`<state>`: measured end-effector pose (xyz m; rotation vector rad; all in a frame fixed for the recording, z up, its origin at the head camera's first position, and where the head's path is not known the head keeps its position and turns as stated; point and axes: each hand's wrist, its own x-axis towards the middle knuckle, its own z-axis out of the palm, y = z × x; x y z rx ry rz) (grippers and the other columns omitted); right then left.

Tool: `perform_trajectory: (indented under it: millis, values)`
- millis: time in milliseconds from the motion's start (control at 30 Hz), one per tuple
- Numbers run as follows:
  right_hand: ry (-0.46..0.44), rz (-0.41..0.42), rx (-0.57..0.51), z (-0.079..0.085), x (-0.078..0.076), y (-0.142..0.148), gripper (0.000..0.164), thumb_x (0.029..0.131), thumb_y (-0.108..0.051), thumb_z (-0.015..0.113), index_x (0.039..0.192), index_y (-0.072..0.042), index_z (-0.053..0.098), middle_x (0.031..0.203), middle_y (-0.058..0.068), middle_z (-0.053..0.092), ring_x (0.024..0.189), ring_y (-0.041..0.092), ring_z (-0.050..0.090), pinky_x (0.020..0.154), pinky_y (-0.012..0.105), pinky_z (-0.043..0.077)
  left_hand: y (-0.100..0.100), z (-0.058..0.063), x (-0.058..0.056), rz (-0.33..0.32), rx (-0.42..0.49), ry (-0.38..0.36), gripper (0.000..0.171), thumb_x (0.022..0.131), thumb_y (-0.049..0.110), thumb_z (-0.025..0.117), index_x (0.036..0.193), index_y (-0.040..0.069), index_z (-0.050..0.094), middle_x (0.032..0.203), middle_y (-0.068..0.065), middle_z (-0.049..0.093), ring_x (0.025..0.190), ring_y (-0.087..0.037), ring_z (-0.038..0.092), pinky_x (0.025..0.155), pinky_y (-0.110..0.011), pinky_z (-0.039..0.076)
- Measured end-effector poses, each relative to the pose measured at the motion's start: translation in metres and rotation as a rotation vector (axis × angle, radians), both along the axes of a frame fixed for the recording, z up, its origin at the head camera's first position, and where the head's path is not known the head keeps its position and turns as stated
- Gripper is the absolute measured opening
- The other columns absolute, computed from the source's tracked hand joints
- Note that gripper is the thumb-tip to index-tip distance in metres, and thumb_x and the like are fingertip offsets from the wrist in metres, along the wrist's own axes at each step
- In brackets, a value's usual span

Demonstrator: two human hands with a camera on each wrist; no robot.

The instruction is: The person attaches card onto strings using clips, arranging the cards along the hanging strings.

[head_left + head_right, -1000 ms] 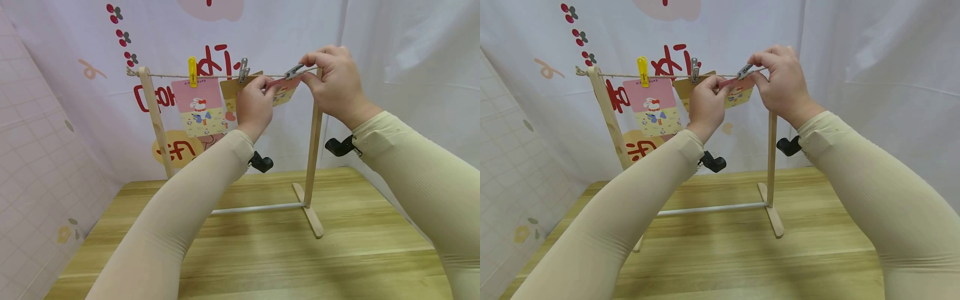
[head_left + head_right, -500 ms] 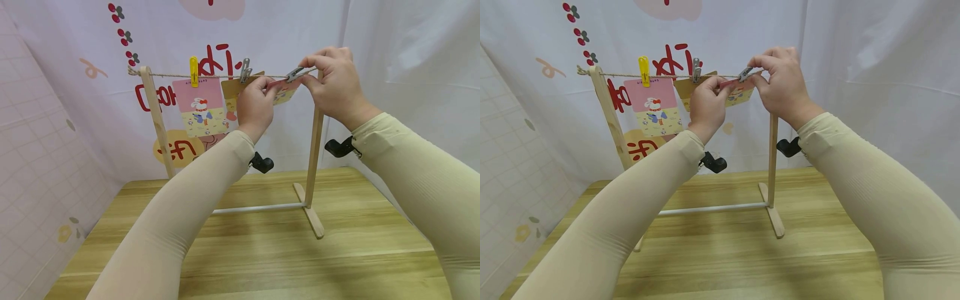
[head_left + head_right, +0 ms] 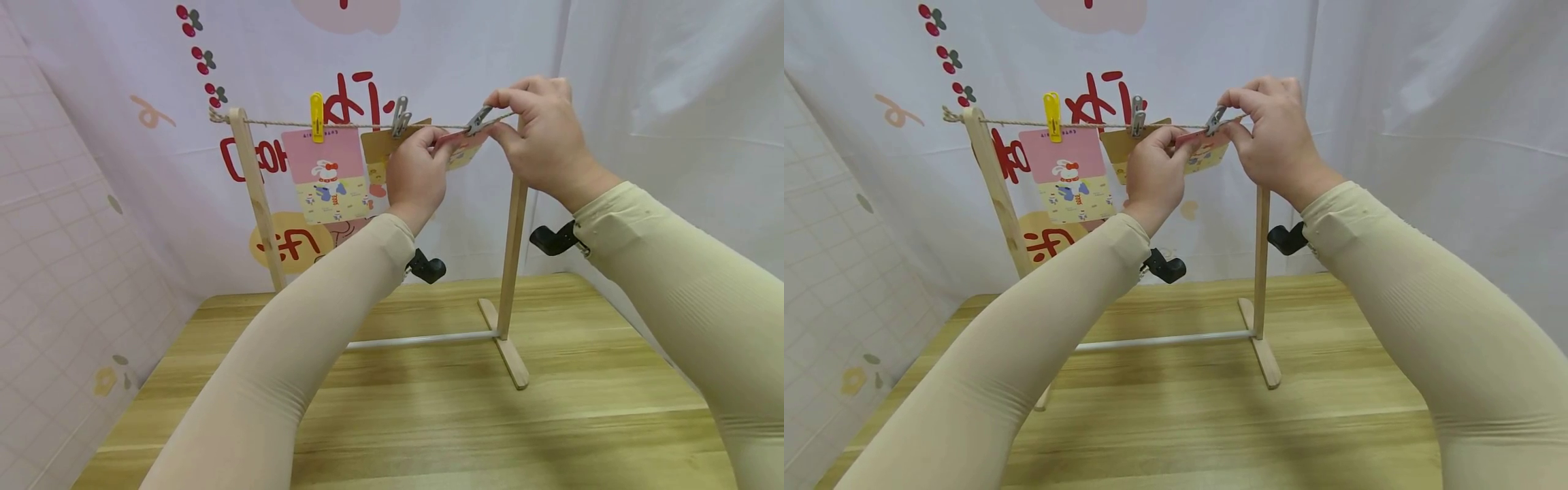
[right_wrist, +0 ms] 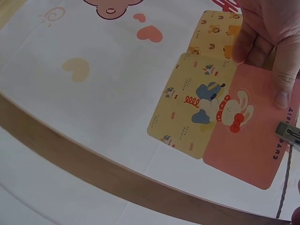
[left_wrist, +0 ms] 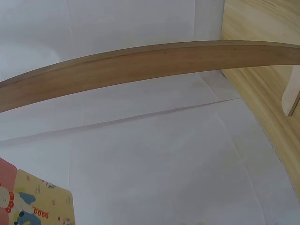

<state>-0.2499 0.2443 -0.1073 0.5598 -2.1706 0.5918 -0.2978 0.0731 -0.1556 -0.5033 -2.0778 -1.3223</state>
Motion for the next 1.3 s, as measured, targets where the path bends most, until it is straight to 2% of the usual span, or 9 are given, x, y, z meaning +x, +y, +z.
perform_trajectory:
  millis: [167,333,600,933,1300]
  values:
    - [-0.026,-0.015,0.021,0.0017,0.0005,-0.0005,0.026,0.101,-0.010,0.071,0.125,-0.003,0.072,0.132,0.019,0.060,0.130,0.036,0.037,0.109,0.043,0.022,-0.0012,-0.0010,0.0005,0.015,-0.008,0.002,0.021,0.100,0.037,0.072,0.105,0.018,0.077,0.109,0.004,0.081,0.097,-0.009,0.070,0.074,-0.023,0.044]
    - [-0.038,-0.024,0.021,0.0027,0.0009,-0.0019,0.026,0.101,-0.011,0.070,0.126,-0.004,0.072,0.136,0.019,0.058,0.133,0.036,0.033,0.110,0.044,0.020,-0.0012,-0.0013,0.0005,0.000,-0.002,0.007,0.021,0.099,0.038,0.072,0.102,0.017,0.075,0.108,0.004,0.081,0.089,-0.009,0.067,0.067,-0.022,0.041]
    - [-0.060,-0.037,0.020,0.0034,0.0007,-0.0020,0.029,0.101,-0.012,0.070,0.130,-0.007,0.071,0.142,0.017,0.055,0.136,0.037,0.030,0.112,0.046,0.015,-0.0009,-0.0008,0.0001,-0.008,0.003,-0.016,0.020,0.099,0.039,0.072,0.103,0.019,0.076,0.110,0.005,0.081,0.093,-0.008,0.070,0.067,-0.021,0.044]
    - [-0.053,-0.042,0.017,0.0026,0.0004,-0.0013,0.034,0.102,-0.015,0.070,0.135,-0.007,0.069,0.144,0.017,0.053,0.138,0.038,0.027,0.113,0.048,0.013,-0.0021,-0.0021,0.0010,-0.019,0.002,-0.014,0.021,0.100,0.038,0.071,0.107,0.019,0.076,0.109,0.004,0.080,0.095,-0.008,0.072,0.071,-0.021,0.047]
    - [-0.006,-0.018,0.005,0.0021,-0.0005,0.0004,0.035,0.100,-0.016,0.073,0.134,-0.007,0.071,0.139,0.018,0.056,0.133,0.038,0.031,0.110,0.046,0.015,-0.0057,-0.0071,0.0078,-0.055,0.013,-0.013,0.032,0.099,0.037,0.071,0.125,0.018,0.072,0.118,0.002,0.078,0.102,-0.009,0.071,0.086,-0.022,0.054]
